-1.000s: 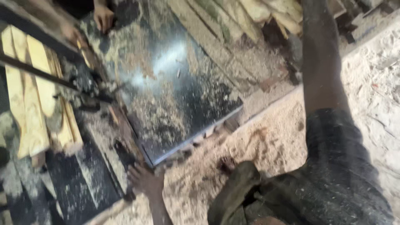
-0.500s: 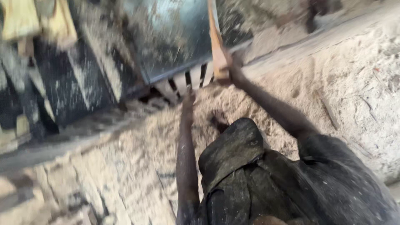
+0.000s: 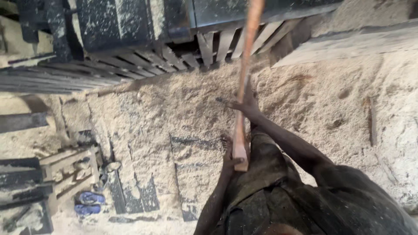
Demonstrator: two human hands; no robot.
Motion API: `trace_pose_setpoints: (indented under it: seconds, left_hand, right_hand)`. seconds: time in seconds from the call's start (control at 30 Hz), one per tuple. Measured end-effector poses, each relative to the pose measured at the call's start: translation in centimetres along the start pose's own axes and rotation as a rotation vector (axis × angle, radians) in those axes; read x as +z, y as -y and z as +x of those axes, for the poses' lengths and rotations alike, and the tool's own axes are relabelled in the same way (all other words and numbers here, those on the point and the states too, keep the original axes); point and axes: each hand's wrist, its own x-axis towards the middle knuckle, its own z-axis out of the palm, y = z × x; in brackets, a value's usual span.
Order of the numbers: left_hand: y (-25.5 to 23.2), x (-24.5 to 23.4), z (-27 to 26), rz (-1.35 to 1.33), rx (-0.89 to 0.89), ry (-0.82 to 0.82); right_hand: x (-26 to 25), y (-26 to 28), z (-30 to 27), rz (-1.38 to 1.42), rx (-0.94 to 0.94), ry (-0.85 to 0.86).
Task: The person feeds wooden planks into a table saw and pulls the cut pieces through from the other side.
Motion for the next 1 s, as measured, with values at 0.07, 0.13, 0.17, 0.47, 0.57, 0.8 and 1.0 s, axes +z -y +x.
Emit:
trace_pose_setpoints:
  seconds: [0.07, 0.13, 0.17, 0.47, 0.57, 0.8, 1.0]
  left_hand:
    - [-2.1, -0.2, 0.8, 0.037, 0.029, -0.064]
    - [-5.7, 0.3, 1.5, 0.007, 0.075, -0.118]
    - [-7.5, 1.0, 1.0, -0.030, 0.090, -0.176]
    - [-19.8, 2.9, 6.9, -0.050, 0.113, -0.326]
    - [-22.6, 2.7, 10.3, -0.067, 0.052, -0.295]
    - [-29.7, 3.4, 22.9, -0.103, 0.102, -0.238]
    - [-31.1, 4.8, 22.8, -0.063, 0.158, -0.290]
  right_hand:
    - [4.0, 1.5, 1.7, 0.007, -0.025, 0.014]
    - [7.4, 3.0, 5.3, 0.014, -0.084, 0.020]
    - [9.0, 3.2, 6.7, -0.096, -0.130, 0.009]
    - [10.0, 4.8, 21.7, -0.339, -0.340, 0.068]
    - [10.1, 5.7, 25.7, -0.391, -0.356, 0.041]
    - [8.4, 12.1, 37.2, -0.424, -0.214, -0.292]
    - [7.6, 10.3, 36.3, -0.405, -0.192, -0.132]
